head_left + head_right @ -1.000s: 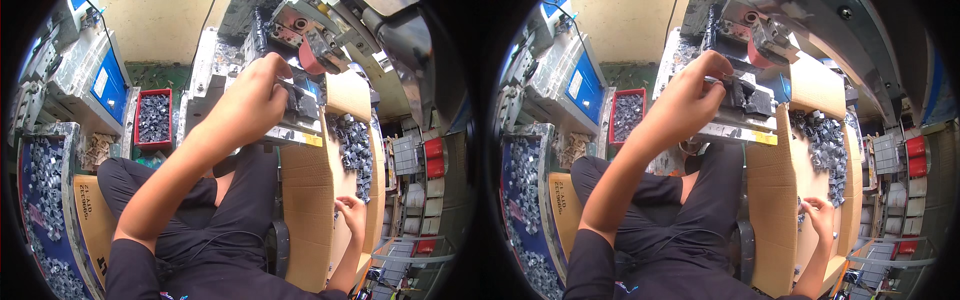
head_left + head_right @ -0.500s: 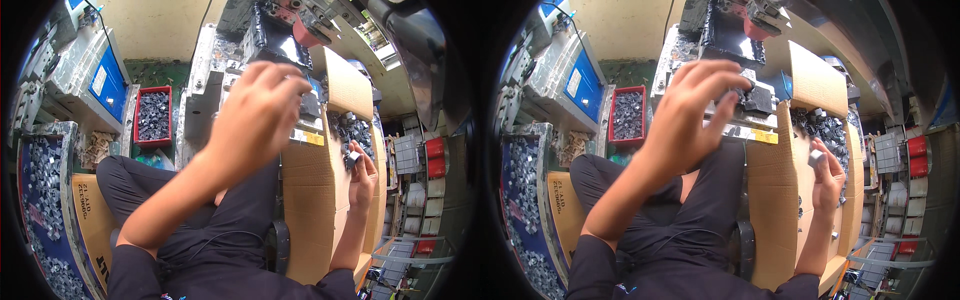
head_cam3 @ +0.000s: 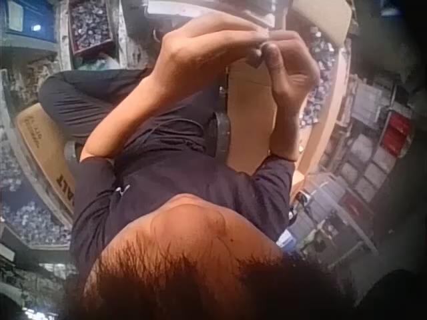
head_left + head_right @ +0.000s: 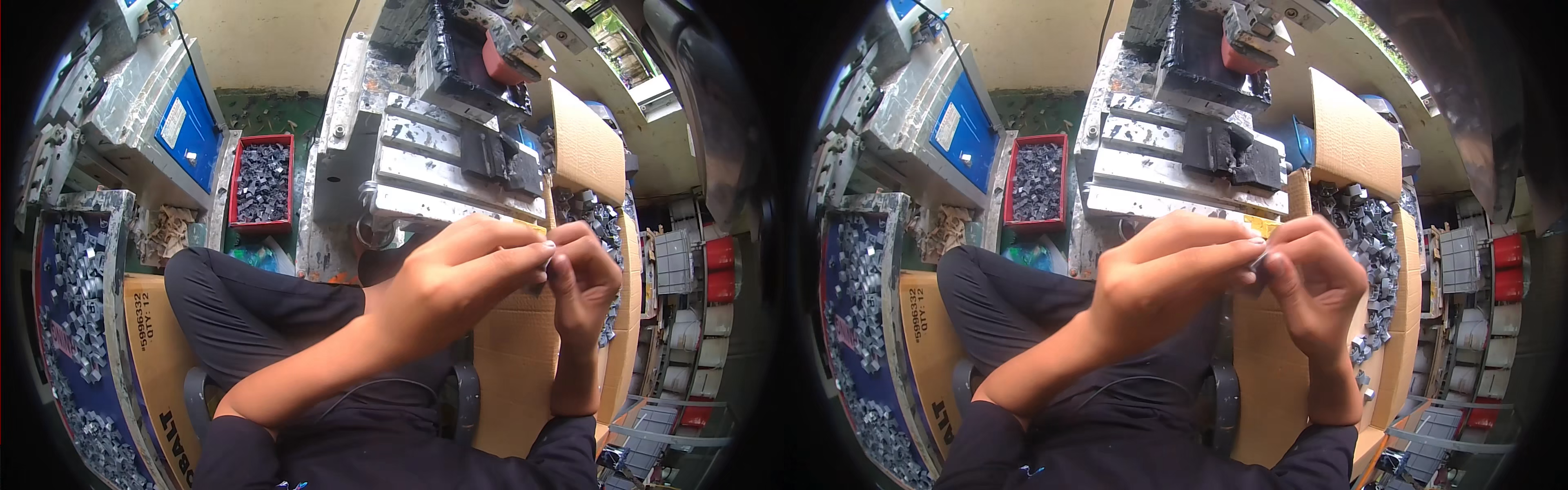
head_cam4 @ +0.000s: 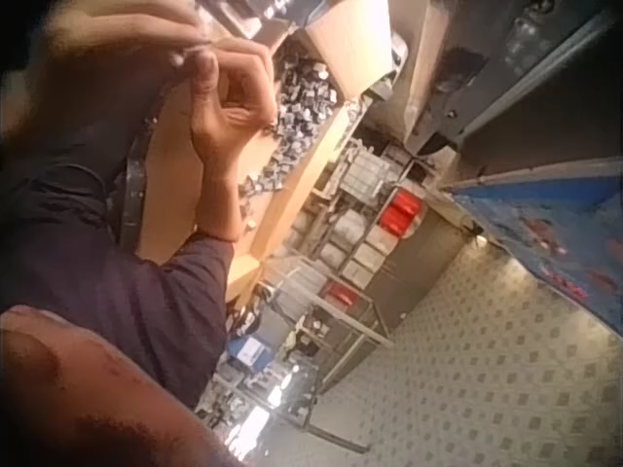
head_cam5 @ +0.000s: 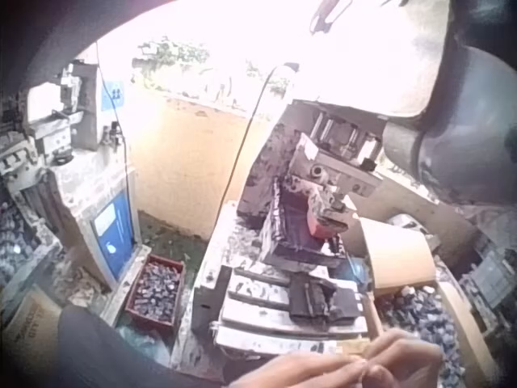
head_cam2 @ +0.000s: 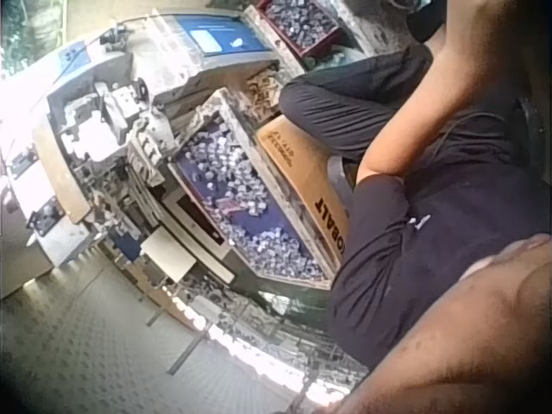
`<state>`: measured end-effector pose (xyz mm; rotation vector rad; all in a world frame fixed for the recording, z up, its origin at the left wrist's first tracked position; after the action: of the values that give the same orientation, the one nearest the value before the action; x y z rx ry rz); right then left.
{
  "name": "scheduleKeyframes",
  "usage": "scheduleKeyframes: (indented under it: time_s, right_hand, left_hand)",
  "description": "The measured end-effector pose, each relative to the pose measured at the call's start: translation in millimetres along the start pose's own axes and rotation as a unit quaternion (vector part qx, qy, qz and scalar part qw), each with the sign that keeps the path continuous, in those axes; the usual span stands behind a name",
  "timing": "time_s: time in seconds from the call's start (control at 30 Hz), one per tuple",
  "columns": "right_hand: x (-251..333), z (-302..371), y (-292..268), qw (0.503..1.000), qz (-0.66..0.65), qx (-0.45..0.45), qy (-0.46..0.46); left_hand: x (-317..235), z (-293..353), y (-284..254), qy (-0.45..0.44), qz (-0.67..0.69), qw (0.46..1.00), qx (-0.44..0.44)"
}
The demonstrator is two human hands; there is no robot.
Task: Feeding small plastic or metal parts into a pad printing machine for automated logo or mark application.
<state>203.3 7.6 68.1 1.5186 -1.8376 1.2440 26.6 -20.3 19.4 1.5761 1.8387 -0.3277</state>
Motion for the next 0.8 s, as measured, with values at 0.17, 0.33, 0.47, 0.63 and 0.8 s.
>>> scheduleKeyframes:
  time_s: [0.17, 0.33, 0.47, 0.63, 0.8]
  right_hand:
    - [-5, 5, 8, 0.995, 0.025, 0.078, 0.052]
    - [-24, -26, 14, 0.99, 0.059, 0.038, 0.126]
    - [-37, -64, 10, 0.988, 0.109, 0.012, 0.108]
    - [-48, -89, 24, 0.978, 0.156, 0.079, 0.115]
    - [-53, -93, 29, 0.972, 0.182, 0.078, 0.125]
  left_hand:
    - [3, -16, 0, -0.009, 0.012, 0.997, 0.075]
    - [18, -42, 0, 0.006, -0.088, 0.991, 0.104]
    - [30, -52, -3, -0.02, -0.194, 0.975, 0.106]
    - [35, -53, -5, -0.013, -0.23, 0.967, 0.107]
    - [47, -65, -4, -0.05, -0.242, 0.96, 0.128]
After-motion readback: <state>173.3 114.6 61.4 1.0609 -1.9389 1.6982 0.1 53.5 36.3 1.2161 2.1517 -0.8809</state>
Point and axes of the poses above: each hand's wrist, its own z-axis away from the middle knuckle, its own y-axis out of the palm, x = y × z, the point moved 6 cm from there along -z, towards the middle knuckle, and after that the axes turned 11 degrees about -x, right-handed, at the moved point
